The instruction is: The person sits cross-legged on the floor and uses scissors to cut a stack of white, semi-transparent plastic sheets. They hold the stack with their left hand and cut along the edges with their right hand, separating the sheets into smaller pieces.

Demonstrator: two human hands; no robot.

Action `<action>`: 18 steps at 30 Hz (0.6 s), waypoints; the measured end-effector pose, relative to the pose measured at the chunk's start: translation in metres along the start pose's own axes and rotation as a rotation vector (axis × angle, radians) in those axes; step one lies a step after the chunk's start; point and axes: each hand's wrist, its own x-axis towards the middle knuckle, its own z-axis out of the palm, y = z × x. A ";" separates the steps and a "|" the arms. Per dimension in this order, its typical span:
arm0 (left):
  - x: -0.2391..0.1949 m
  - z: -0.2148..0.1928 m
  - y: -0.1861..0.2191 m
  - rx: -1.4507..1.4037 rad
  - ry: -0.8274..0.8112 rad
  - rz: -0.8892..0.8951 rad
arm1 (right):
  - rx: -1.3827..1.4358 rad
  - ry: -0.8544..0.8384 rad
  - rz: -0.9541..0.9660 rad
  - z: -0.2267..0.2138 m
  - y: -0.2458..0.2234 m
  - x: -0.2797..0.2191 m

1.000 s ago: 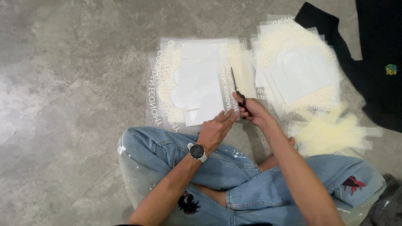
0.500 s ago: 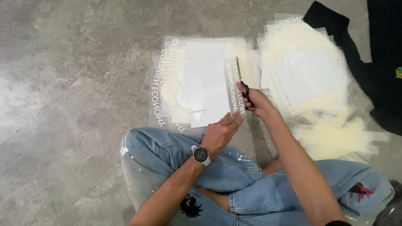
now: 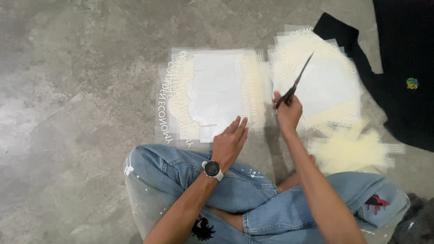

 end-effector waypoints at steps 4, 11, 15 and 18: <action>0.001 -0.011 0.008 -0.064 -0.009 -0.040 | -0.022 0.074 -0.008 -0.004 0.048 -0.065; 0.010 -0.026 0.009 -0.593 0.346 -0.409 | -0.203 0.181 -0.402 0.011 0.075 -0.085; 0.006 -0.022 0.003 -0.671 0.389 -0.437 | -0.247 0.208 -0.481 0.021 0.105 -0.075; 0.005 -0.019 0.008 -0.750 0.382 -0.446 | -0.105 0.250 -0.431 0.003 0.085 -0.074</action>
